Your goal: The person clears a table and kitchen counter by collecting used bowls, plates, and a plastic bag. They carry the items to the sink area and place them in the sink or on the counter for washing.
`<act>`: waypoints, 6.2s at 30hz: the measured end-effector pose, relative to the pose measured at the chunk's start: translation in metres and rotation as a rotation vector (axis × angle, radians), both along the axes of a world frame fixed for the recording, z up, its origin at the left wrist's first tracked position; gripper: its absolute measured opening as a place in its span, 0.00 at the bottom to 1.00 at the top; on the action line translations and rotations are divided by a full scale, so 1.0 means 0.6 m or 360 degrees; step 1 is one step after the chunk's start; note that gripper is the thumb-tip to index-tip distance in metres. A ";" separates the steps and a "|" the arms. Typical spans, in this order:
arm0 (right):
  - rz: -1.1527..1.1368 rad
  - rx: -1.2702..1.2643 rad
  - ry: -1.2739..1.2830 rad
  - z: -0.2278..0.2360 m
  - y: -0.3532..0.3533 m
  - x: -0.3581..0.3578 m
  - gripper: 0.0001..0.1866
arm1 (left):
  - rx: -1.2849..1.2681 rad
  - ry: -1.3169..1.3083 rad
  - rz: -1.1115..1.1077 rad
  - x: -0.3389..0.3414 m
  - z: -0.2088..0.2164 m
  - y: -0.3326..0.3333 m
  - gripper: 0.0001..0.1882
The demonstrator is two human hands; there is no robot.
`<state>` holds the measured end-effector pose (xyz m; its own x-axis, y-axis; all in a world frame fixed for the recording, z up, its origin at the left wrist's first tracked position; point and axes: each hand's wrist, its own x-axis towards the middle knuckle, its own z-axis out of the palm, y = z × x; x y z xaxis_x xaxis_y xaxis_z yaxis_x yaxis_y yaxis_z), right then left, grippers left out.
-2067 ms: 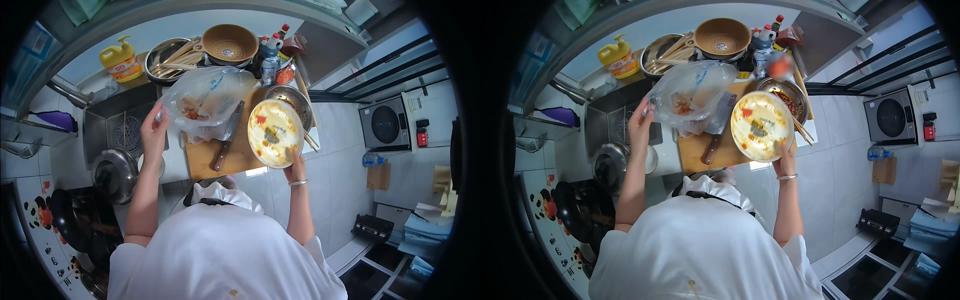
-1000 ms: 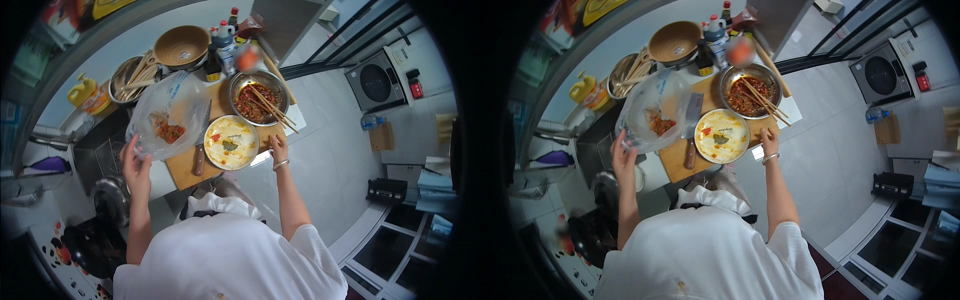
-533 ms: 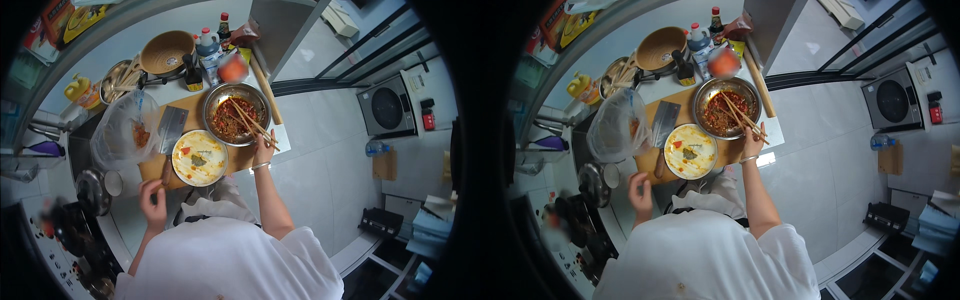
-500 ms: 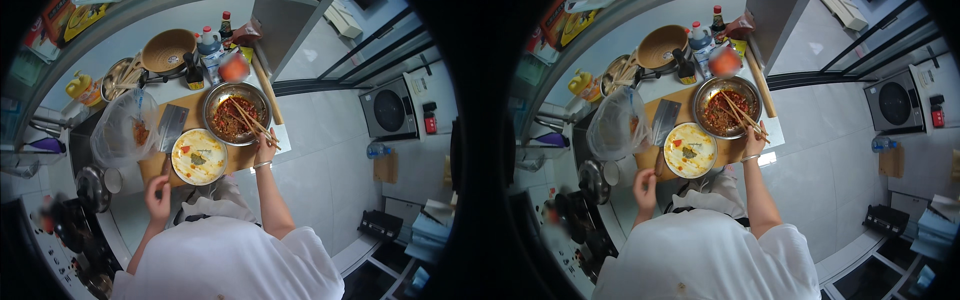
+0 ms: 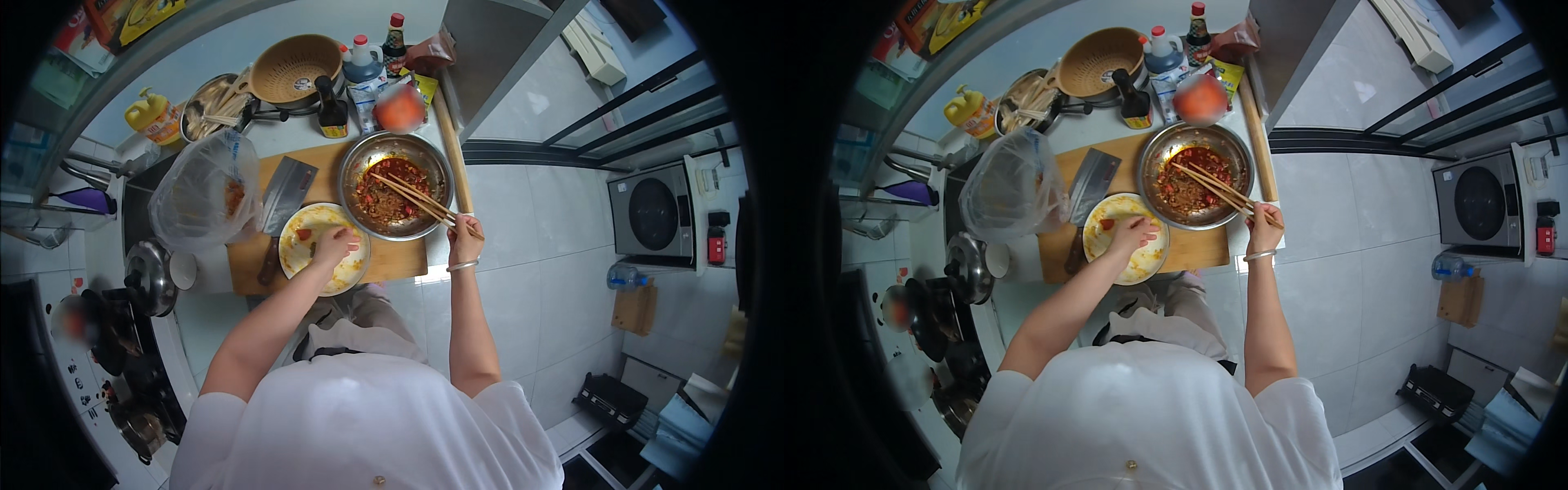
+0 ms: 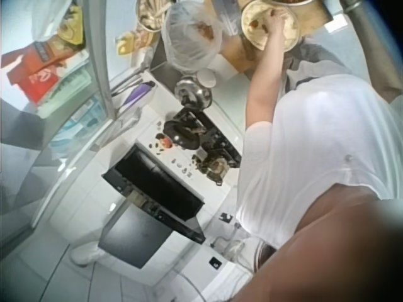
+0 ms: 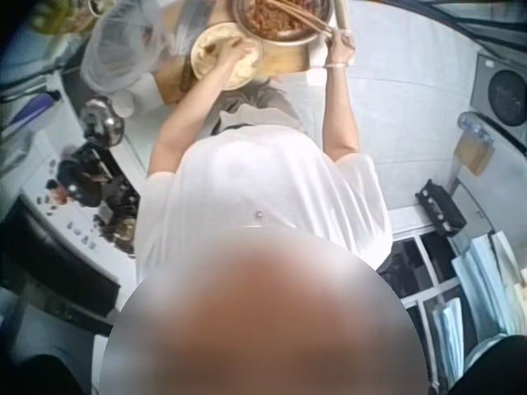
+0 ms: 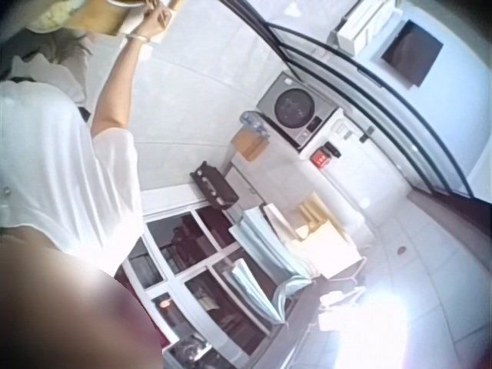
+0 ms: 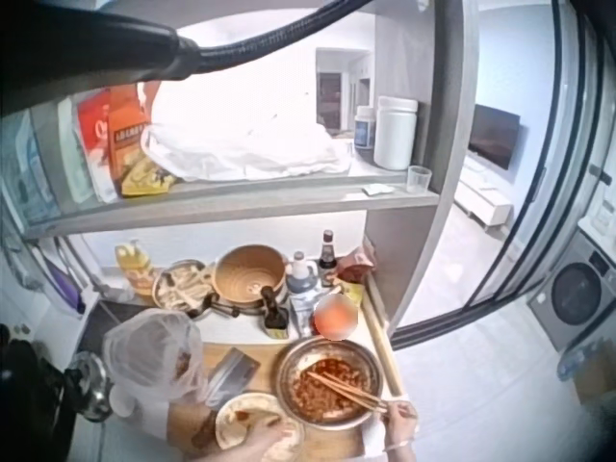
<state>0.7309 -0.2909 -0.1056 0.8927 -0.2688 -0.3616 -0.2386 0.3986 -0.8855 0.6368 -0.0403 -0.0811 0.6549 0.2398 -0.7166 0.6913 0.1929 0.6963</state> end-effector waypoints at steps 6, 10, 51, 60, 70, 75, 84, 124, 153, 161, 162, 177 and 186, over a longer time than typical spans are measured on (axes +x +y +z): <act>-0.0058 0.0565 0.0141 -0.012 0.007 0.021 0.07 | -0.0171 0.0022 0.0137 0.024 -0.029 0.000 0.11; 0.0020 0.0676 0.0198 -0.023 0.015 0.031 0.09 | -0.0345 -0.0067 0.0372 0.032 -0.034 -0.006 0.07; 0.0309 -0.0008 0.0265 -0.037 0.173 -0.101 0.13 | -0.0100 -0.0200 0.0765 -0.441 0.161 0.086 0.11; 0.0375 0.0460 0.0511 -0.051 0.166 -0.160 0.17 | -0.0164 -0.0367 0.0702 -0.543 0.153 0.137 0.09; 0.0849 -0.0122 0.0109 0.104 0.154 -0.454 0.13 | -0.0249 -0.0429 0.0423 -0.538 0.144 0.144 0.06; 0.0875 -0.0395 -0.0198 0.196 0.185 -0.531 0.09 | -0.0290 -0.0495 0.0258 -0.501 0.164 0.119 0.09; 0.0662 -0.0319 -0.0499 0.252 0.127 -0.374 0.05 | -0.0438 -0.0943 0.0199 -0.409 0.213 0.096 0.06; 0.1214 -0.3037 -0.0854 0.549 0.690 -0.155 0.16 | -0.0016 -0.1600 0.0001 -0.243 0.162 0.458 0.06; 0.1416 -0.3617 -0.0854 0.504 0.702 -0.131 0.11 | 0.0175 -0.1570 -0.0019 -0.213 0.140 0.414 0.05; 0.1352 -0.3471 -0.0899 0.501 0.700 -0.147 0.12 | 0.0268 -0.1587 0.0001 -0.214 0.130 0.414 0.06; 0.1345 -0.3599 -0.0957 0.511 0.705 -0.137 0.12 | 0.0271 -0.1622 0.0010 -0.198 0.127 0.418 0.06; 0.1190 -0.3312 -0.0736 0.521 0.640 -0.132 0.12 | 0.0063 -0.1483 -0.0116 -0.198 0.102 0.401 0.06; 0.0832 -0.1963 -0.0465 0.463 0.435 -0.140 0.13 | 0.0004 -0.1442 -0.0141 -0.204 0.138 0.410 0.07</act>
